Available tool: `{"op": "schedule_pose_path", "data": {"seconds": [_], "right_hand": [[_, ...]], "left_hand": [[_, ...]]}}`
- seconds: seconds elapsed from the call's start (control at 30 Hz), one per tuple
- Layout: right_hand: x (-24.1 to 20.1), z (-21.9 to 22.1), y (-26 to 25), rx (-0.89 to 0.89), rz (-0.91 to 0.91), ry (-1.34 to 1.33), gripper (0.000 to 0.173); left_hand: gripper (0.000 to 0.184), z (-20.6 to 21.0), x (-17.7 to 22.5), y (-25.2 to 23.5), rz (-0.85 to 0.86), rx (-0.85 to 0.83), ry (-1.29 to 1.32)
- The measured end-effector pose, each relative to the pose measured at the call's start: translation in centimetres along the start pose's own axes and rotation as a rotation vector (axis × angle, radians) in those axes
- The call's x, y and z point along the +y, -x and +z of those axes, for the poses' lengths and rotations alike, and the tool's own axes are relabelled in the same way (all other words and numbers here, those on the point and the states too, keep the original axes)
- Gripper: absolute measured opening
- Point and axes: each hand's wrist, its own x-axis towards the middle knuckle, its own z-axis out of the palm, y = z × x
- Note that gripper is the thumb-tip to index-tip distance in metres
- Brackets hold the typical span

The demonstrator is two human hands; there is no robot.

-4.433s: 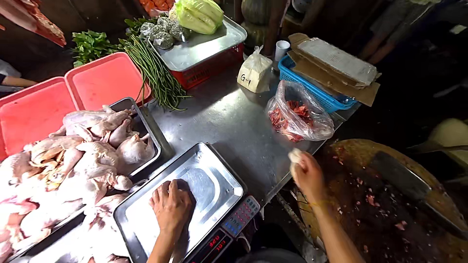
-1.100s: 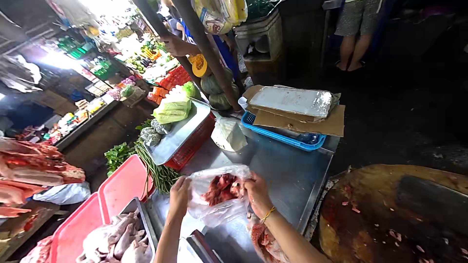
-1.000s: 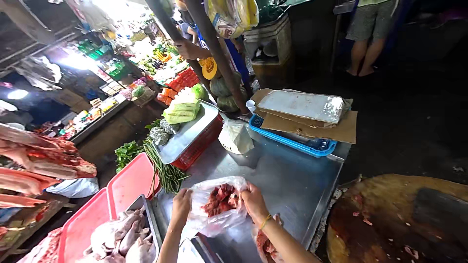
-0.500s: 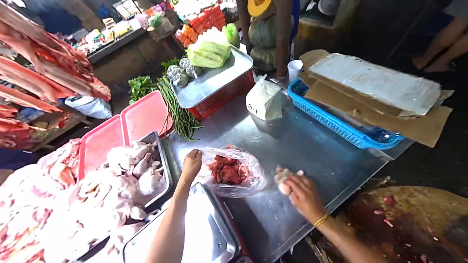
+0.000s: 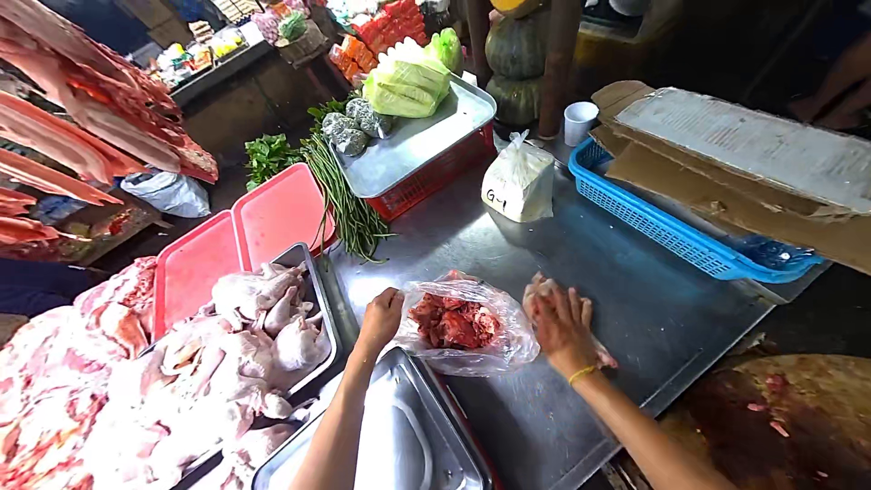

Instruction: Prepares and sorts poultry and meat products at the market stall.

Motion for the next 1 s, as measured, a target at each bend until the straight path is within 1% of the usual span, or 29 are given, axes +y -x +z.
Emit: {"op": "schedule_pose_path", "data": {"seconds": [0.07,0.13,0.17,0.2,0.27,0.3,0.37,0.4,0.47,0.57,0.6,0.63,0.67,0.7,0.73,0.8,0.83,0.9,0.93,1.0], "right_hand": [[-0.3,1.0,-3.1,-0.001,-0.119,-0.053,0.038],[-1.1,2.2,-6.4,-0.096,-0.300,-0.203,0.041],[-1.5,3.2,-8.5,-0.156,-0.371,-0.228,0.040],[-2.1,4.0,-10.8,-0.207,-0.402,-0.236,0.037],[-3.0,5.0,-15.0,-0.262,-0.327,-0.226,0.034],[-2.8,5.2,-16.5,-0.250,-0.268,-0.219,0.033],[-1.1,5.5,-17.8,-0.151,-0.163,-0.194,0.034],[0.4,5.2,-17.4,-0.095,-0.098,-0.175,0.036],[3.8,3.0,-14.6,-0.008,0.095,-0.103,0.041],[9.1,-2.4,-7.5,0.129,0.402,0.088,0.046],[10.1,-3.7,-5.5,0.179,0.473,0.138,0.045],[10.3,-4.6,-4.4,0.208,0.514,0.167,0.046],[9.6,-4.8,-4.1,0.216,0.495,0.177,0.047],[8.6,-4.4,-4.7,0.210,0.419,0.164,0.047],[7.5,-3.6,-6.2,0.186,0.303,0.140,0.045],[6.1,-1.7,-11.3,0.097,0.090,0.046,0.039],[6.2,-1.0,-13.9,0.053,0.060,0.020,0.036],[8.1,0.1,-18.0,0.042,0.089,0.021,0.038],[9.3,0.3,-18.9,0.059,0.116,0.040,0.041],[11.1,-0.3,-17.8,0.085,0.168,0.070,0.047]], "left_hand": [[0.034,0.0,-0.3,0.1,0.019,-0.001,0.009],[0.032,0.3,-0.4,0.1,0.052,-0.004,0.010],[0.031,0.5,-0.4,0.1,0.069,-0.003,0.006],[0.031,0.6,-0.4,0.1,0.083,0.002,-0.001],[0.030,0.7,-0.2,0.3,0.095,0.006,-0.020],[0.029,0.7,-0.1,0.4,0.098,0.010,-0.029],[0.028,0.6,-0.3,0.5,0.106,0.024,-0.035],[0.028,0.6,-0.4,0.6,0.110,0.026,-0.035],[0.027,0.4,-0.4,0.4,0.120,0.025,-0.034],[0.027,0.0,-0.1,0.3,0.122,-0.002,-0.018],[0.027,-0.2,0.1,0.2,0.126,-0.008,-0.012],[0.026,-0.4,0.3,0.1,0.131,-0.008,-0.005],[0.026,-0.4,0.5,0.1,0.134,-0.009,0.001],[0.026,-0.3,0.5,0.2,0.134,-0.009,0.002],[0.027,-0.1,0.6,0.2,0.136,-0.011,0.000],[0.028,0.7,0.7,0.1,0.141,-0.016,-0.019],[0.028,1.1,0.9,0.2,0.146,-0.014,-0.031],[0.027,1.7,1.4,0.3,0.150,-0.010,-0.065],[0.027,1.8,1.8,0.4,0.150,-0.011,-0.082],[0.028,1.9,2.2,0.6,0.153,-0.013,-0.100]]}}
